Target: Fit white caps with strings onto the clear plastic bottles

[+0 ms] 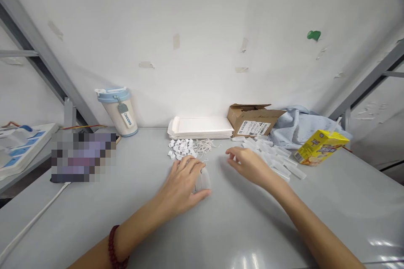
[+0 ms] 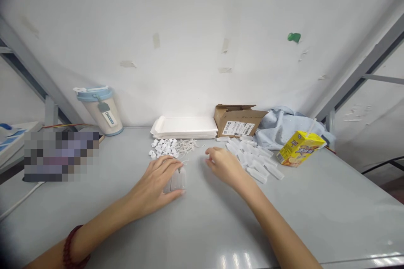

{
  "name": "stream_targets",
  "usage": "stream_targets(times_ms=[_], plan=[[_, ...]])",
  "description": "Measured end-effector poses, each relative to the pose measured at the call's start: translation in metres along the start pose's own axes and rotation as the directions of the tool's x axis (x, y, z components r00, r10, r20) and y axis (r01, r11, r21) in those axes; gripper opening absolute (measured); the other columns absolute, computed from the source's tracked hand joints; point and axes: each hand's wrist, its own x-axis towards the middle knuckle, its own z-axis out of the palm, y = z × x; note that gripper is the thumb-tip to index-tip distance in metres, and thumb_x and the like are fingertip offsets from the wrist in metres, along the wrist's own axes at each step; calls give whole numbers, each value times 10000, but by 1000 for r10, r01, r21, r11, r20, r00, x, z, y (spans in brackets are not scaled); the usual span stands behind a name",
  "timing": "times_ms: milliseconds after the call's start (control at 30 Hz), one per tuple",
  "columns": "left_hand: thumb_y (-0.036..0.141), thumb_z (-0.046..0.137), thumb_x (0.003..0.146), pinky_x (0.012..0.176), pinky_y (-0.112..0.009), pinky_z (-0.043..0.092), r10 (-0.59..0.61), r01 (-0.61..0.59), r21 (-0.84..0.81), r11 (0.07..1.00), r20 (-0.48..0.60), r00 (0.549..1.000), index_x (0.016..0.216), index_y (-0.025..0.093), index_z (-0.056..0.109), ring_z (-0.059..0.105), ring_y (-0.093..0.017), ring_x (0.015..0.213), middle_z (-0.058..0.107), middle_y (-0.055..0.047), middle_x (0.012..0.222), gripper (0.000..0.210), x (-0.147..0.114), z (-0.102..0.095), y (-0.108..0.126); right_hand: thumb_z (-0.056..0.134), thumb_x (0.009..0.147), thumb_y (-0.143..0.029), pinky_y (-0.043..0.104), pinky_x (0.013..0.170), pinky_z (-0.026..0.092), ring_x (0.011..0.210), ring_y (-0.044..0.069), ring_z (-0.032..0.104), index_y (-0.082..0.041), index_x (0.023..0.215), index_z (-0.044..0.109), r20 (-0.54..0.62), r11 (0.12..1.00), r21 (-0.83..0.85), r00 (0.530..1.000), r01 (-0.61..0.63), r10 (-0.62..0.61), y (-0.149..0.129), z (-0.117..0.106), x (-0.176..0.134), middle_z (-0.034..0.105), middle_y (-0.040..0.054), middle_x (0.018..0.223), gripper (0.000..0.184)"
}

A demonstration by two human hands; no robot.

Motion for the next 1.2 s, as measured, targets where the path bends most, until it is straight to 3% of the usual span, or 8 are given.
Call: stream_targets(times_ms=[200, 400, 600, 800, 933, 1067, 1200], plan=[[401, 494, 854, 914, -421, 355, -75, 71, -45, 996, -75, 994, 1121, 206, 503, 413, -266, 1136, 566, -73, 1135, 332, 2, -1, -5, 495, 822, -163, 270, 603, 372, 908, 235, 599, -154, 1051, 592, 28, 893, -346, 948, -289, 318, 26, -28, 1, 651, 107, 1020, 249], [363, 429, 882, 879, -429, 386, -204, 191, -97, 977, -152, 967, 1045, 200, 547, 463, -257, 1072, 596, -71, 1070, 260, 7, -1, -12, 531, 779, -143, 275, 584, 354, 864, 263, 624, -129, 988, 614, 62, 859, -394, 923, -326, 379, 31, -26, -2, 644, 144, 979, 225], [298, 394, 869, 815, -422, 438, -288, 269, -152, 951, -126, 949, 964, 187, 590, 468, -268, 1066, 612, -80, 1046, 245, 11, 2, -21, 529, 745, -122, 267, 553, 327, 835, 272, 631, -124, 959, 631, 115, 887, -383, 940, -257, 321, 26, -21, -2, 642, 153, 964, 237], [187, 364, 837, 859, -428, 420, -146, 130, -92, 987, -192, 971, 907, 176, 640, 486, -254, 1028, 633, -83, 1021, 285, 24, 2, -32, 491, 768, -128, 255, 553, 317, 792, 219, 626, -141, 890, 633, 109, 933, -339, 980, -120, 166, 15, -9, -1, 658, 119, 925, 188], [142, 381, 810, 829, -404, 421, -89, 89, -1, 996, -102, 991, 864, 175, 666, 482, -254, 979, 637, -88, 935, 292, 40, -8, -31, 474, 820, -190, 252, 578, 334, 851, 208, 605, -156, 938, 610, 59, 957, -288, 996, -44, 63, 9, -4, 0, 646, 96, 963, 182], [186, 455, 772, 797, -379, 414, -138, 142, 73, 987, -46, 989, 824, 171, 689, 481, -264, 925, 620, -89, 834, 240, 56, -13, -27, 484, 838, -213, 251, 605, 357, 931, 218, 584, -152, 1004, 587, 12, 967, -253, 1000, -6, 9, 9, -1, 1, 636, 94, 987, 205], [211, 494, 713, 705, -355, 406, -190, 191, 80, 978, -23, 982, 611, 184, 674, 501, -272, 837, 598, -82, 663, 208, 69, -5, -24, 490, 847, -211, 259, 638, 384, 927, 220, 586, -150, 1005, 586, -11, 971, -239, 1000, 18, -22, 8, 1, 0, 634, 98, 988, 195]])
